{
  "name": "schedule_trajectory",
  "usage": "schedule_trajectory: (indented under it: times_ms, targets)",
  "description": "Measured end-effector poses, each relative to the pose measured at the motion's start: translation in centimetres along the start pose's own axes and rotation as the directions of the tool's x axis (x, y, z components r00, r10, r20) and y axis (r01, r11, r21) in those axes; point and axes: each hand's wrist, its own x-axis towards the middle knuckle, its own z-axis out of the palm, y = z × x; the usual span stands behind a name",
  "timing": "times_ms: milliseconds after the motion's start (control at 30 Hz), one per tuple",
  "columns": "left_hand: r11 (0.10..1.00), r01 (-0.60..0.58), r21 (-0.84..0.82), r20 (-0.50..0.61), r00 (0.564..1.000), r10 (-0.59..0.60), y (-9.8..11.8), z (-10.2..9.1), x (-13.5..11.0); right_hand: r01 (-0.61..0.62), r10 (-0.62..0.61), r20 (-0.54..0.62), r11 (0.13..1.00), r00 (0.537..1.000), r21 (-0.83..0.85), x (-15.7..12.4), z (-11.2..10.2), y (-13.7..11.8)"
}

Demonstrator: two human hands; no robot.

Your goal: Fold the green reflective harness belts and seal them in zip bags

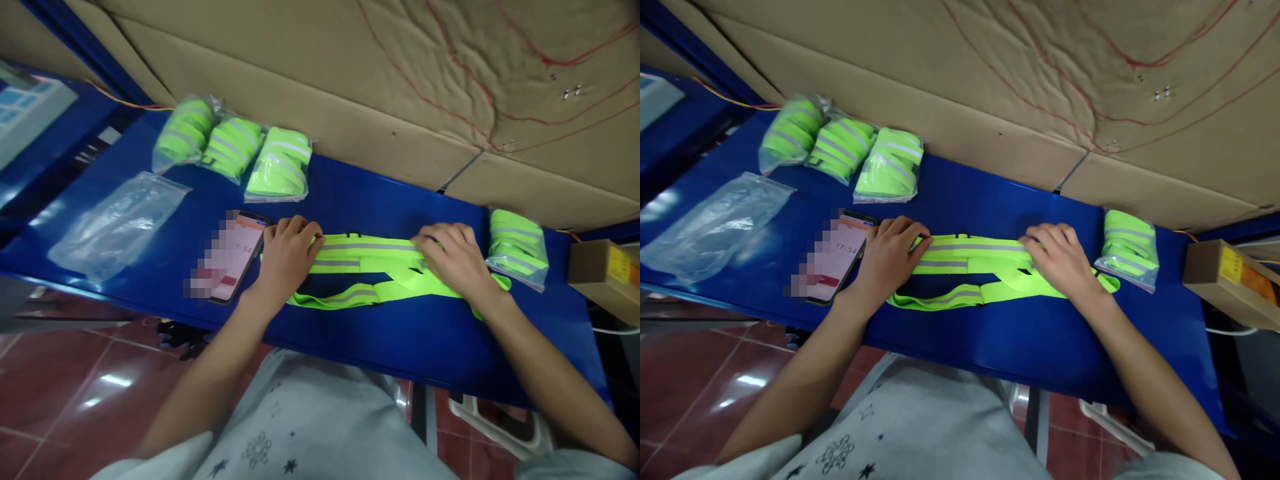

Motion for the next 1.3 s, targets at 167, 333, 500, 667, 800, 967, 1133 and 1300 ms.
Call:
schedule_trajectory:
  times_ms: [167,333,500,667,800,967,1133,1300]
  targets:
    - [0.999,0.008,-0.048,-0.027,1.0,-0.009,-0.4,0.5,0.1,0.215,-0.214,-0.024,0.972,0.977,0.096,-2.4,-1.4,-5.3]
    - [0.993,0.008,-0.117,-0.063,0.998,-0.016,-0.8,0.8,0.1,0.131,-0.115,-0.087,0.969,0.99,0.21,-3.5,-1.0,-6.5]
    - [0.971,-0.006,-0.237,-0.083,0.996,-0.014,-1.2,0.9,0.1,-0.187,0.169,0.089,0.948,0.982,0.256,-3.0,-1.9,-5.3]
    - [0.932,0.08,-0.354,-0.079,0.99,-0.114,-1.1,0.5,0.5,-0.316,0.214,0.335,0.903,0.918,0.291,-1.7,-2.5,-2.8]
    - [0.872,0.154,-0.465,0.007,0.985,-0.171,-1.0,-0.2,0.9,-0.39,0.184,0.488,0.845,0.854,0.365,-0.8,-2.1,-0.3]
    - [0.855,0.188,-0.484,0.071,0.982,-0.176,-1.1,-0.4,0.6,-0.416,0.292,0.518,0.899,0.804,0.139,-1.3,-1.3,0.1]
    - [0.962,0.023,-0.274,0.009,1.0,-0.022,-0.9,0.5,-0.4,-0.339,0.366,0.322,0.931,0.873,-0.137,-2.2,-2.2,-2.0]
    - [0.986,-0.1,-0.132,-0.041,0.995,0.095,-0.4,0.4,-1.1,-0.221,0.225,0.034,0.971,0.974,-0.088,-1.4,-2.8,-6.6]
